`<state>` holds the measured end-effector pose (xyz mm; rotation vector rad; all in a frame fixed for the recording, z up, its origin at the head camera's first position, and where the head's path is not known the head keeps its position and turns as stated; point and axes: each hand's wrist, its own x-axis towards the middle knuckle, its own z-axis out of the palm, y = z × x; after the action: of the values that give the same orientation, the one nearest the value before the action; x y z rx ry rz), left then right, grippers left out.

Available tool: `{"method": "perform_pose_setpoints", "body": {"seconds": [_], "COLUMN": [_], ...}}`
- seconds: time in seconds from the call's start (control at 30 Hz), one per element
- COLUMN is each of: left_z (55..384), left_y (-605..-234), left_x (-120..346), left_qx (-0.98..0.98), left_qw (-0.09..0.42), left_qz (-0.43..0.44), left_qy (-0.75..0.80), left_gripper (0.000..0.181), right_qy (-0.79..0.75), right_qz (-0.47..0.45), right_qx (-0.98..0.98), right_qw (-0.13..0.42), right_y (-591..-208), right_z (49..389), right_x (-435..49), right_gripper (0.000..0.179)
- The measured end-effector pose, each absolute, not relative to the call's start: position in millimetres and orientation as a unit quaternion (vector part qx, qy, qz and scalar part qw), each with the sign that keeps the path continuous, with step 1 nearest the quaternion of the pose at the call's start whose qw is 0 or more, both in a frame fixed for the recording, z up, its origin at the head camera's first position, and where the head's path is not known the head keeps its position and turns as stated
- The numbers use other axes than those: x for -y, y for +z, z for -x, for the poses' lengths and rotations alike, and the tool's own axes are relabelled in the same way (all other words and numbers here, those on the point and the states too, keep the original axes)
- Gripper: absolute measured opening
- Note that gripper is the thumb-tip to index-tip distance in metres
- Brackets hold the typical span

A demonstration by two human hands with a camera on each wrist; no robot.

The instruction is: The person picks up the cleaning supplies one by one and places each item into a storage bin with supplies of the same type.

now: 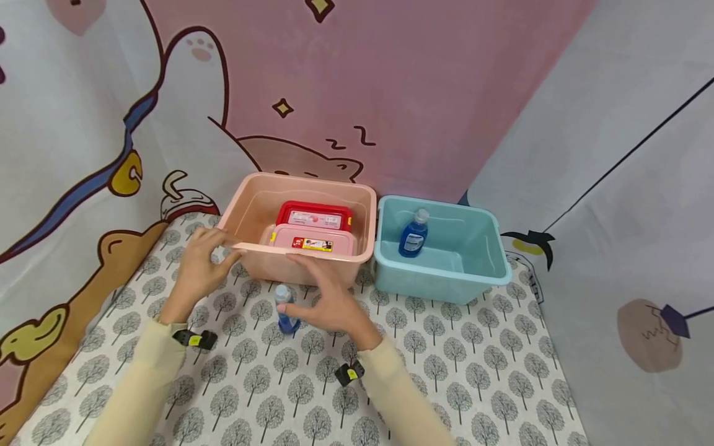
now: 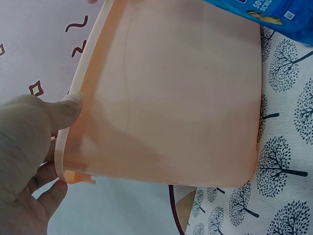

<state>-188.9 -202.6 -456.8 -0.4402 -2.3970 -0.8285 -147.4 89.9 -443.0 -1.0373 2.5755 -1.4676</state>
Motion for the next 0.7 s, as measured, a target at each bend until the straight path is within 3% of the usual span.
{"method": "perform_pose_setpoints", "body": {"seconds": [0.43, 0.7], "left_z": [190.9, 191.6], "left_y": [-458.6, -460.3], "left_x": [204.4, 203.8], "left_qx": [0.891, 0.891], "left_qw": [0.282, 0.284], "left_qz": [0.165, 0.164], "left_qy": [-0.317, -0.315], "left_gripper": [0.025, 0.026], "right_qy": [-0.483, -0.492], "right_qz": [0.281, 0.280], "right_qx": [-0.824, -0.819], "right_qw": [0.090, 0.099], "right_y": [-473.2, -493.1], "right_z": [142.2, 143.7], "right_x": [-80.6, -75.6], "right_gripper": [0.088, 0.084]}}
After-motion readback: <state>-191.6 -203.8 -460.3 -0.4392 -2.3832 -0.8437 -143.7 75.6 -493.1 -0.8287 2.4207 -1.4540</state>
